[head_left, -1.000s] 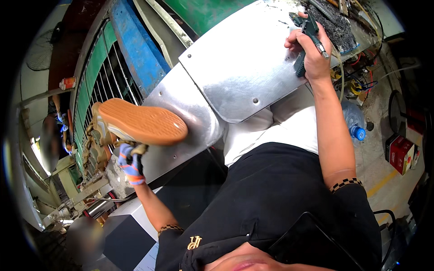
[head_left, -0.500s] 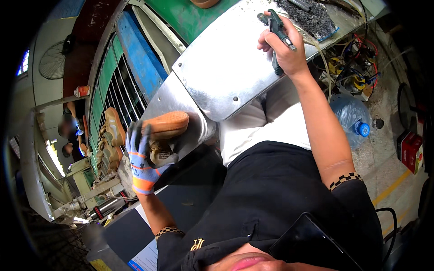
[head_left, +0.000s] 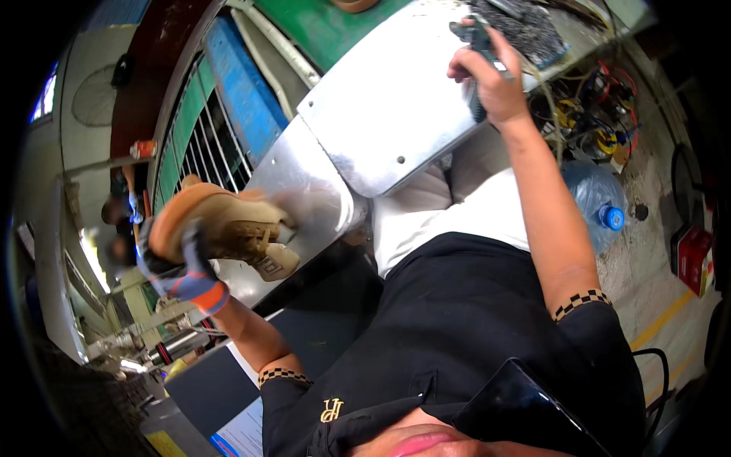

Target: The person picks up a shoe from a conveyor belt, uses a spray tool to apply a substance to the side of the sole by hand, and then places the shoe back onto the conveyor belt.

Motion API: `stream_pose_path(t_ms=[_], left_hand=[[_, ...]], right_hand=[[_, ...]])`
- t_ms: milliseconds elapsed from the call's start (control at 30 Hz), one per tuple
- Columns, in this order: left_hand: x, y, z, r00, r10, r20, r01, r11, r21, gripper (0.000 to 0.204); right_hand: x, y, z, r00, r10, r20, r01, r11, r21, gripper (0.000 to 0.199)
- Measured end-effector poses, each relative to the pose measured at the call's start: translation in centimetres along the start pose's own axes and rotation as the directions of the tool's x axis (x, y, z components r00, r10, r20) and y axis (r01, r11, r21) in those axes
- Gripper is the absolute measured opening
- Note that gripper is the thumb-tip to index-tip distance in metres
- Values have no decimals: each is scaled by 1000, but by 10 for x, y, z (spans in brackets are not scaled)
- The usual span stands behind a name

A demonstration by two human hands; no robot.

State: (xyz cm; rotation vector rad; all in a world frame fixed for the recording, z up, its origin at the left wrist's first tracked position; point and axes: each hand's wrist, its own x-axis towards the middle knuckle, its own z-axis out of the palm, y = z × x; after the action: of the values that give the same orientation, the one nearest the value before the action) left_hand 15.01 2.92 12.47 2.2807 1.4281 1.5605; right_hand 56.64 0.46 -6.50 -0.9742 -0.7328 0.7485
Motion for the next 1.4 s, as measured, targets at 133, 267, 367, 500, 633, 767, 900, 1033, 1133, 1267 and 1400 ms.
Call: stream_pose_path(t_ms=[133,267,367,500,633,767,900,1033,1133,1267,1400], left_hand=[[11,-20,-3,982,163,-91,-176,972,-159,63],[20,4,33,971,237,22,-235,970,-60,73],[36,-5,43,980,194,51,-177,957,-230,67],[52,-11,66,973,205,105,-166,939,-302,65],[56,-12,79,987,119,106,-65,906,-419,63],[68,-19,71,974,83,211,34,868,-495,61],[76,-37,77,965,124,231,-20,913,-407,60],[77,-59,81,968,73,240,34,910,-413,60],[74,-68,79,963,-41,267,175,848,-500,59],[74,-94,90,939,-140,315,319,700,-639,59],[63,-104,76,874,-338,349,484,665,-568,61]], right_hand=[[-2,-18,-12,985,-16,-173,2,996,-85,43],[-22,-32,0,926,227,-300,-280,949,-148,31],[-57,-48,34,952,254,170,-224,958,-180,43],[-64,-76,87,840,-28,542,95,991,-96,47],[-41,-95,137,686,-368,627,415,906,77,48],[-29,-78,184,689,-467,554,446,876,184,48],[-31,-60,178,748,-342,569,341,933,114,48],[-47,-41,163,768,-172,617,143,985,96,47],[-61,-32,152,768,-14,640,-26,998,52,49],[-76,-13,137,780,81,620,-151,987,62,48],[-90,2,127,807,19,590,-121,984,134,46]])
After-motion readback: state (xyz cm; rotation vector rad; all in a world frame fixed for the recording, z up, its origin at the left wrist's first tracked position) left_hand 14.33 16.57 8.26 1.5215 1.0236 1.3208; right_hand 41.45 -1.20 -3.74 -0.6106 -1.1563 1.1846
